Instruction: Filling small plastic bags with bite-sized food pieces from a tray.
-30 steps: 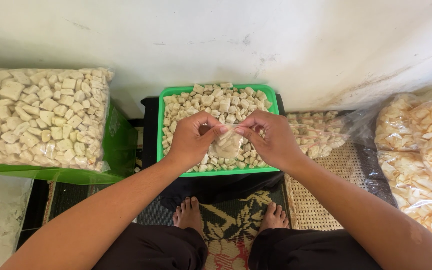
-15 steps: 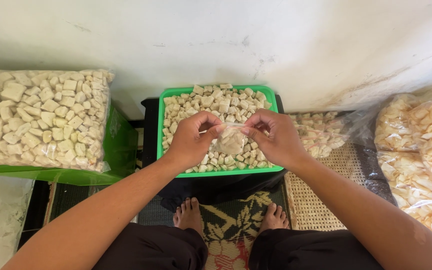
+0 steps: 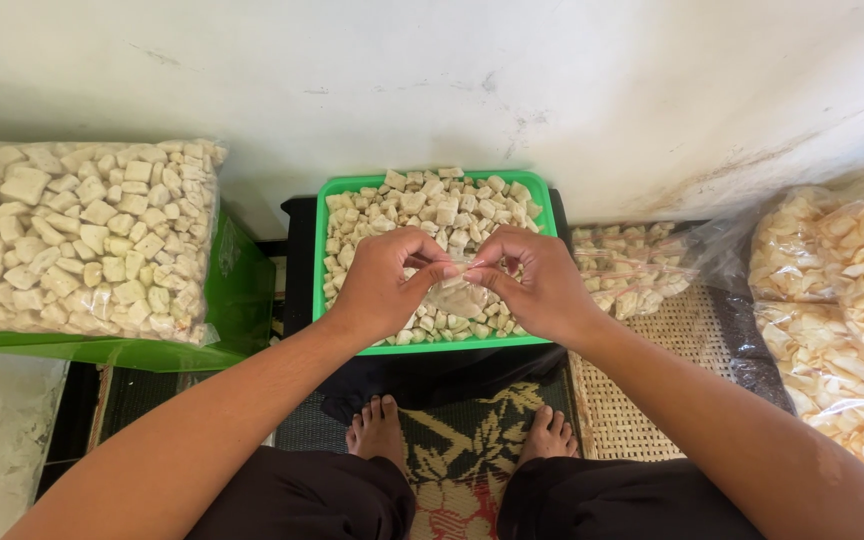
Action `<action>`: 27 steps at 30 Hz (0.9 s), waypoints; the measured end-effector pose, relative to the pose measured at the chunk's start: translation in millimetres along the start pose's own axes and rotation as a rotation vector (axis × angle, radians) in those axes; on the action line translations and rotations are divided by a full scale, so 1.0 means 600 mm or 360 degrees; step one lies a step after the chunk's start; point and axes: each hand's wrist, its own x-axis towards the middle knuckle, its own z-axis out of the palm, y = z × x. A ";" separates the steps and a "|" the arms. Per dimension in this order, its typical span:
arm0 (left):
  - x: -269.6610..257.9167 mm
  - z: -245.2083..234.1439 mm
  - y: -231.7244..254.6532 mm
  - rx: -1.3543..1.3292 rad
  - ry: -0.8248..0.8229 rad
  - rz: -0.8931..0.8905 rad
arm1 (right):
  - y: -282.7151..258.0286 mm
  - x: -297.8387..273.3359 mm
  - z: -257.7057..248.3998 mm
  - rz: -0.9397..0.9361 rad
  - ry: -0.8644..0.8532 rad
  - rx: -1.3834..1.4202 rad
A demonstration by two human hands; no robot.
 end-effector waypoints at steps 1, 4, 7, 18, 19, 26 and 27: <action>0.002 -0.001 -0.005 -0.0003 0.0010 -0.0006 | 0.001 0.000 -0.001 0.0016 0.0008 0.0003; 0.006 -0.004 -0.009 0.0002 0.0052 -0.0021 | 0.006 0.003 -0.002 0.0084 0.0044 0.0027; 0.005 -0.008 -0.017 -0.0060 0.0119 -0.0065 | -0.006 -0.001 -0.004 0.0242 0.0069 0.0089; 0.003 -0.006 -0.014 -0.0159 0.0095 -0.0059 | -0.005 -0.004 -0.004 0.0193 0.0109 0.0038; 0.004 -0.006 -0.015 -0.0100 0.0083 -0.0067 | -0.003 -0.003 -0.002 0.0169 0.0102 0.0061; 0.002 0.002 -0.012 -0.0136 0.0056 -0.0056 | -0.003 0.002 0.003 0.0061 0.0062 -0.0069; 0.001 0.001 -0.013 -0.0136 0.0056 -0.0055 | -0.004 0.002 0.002 0.0060 0.0062 -0.0069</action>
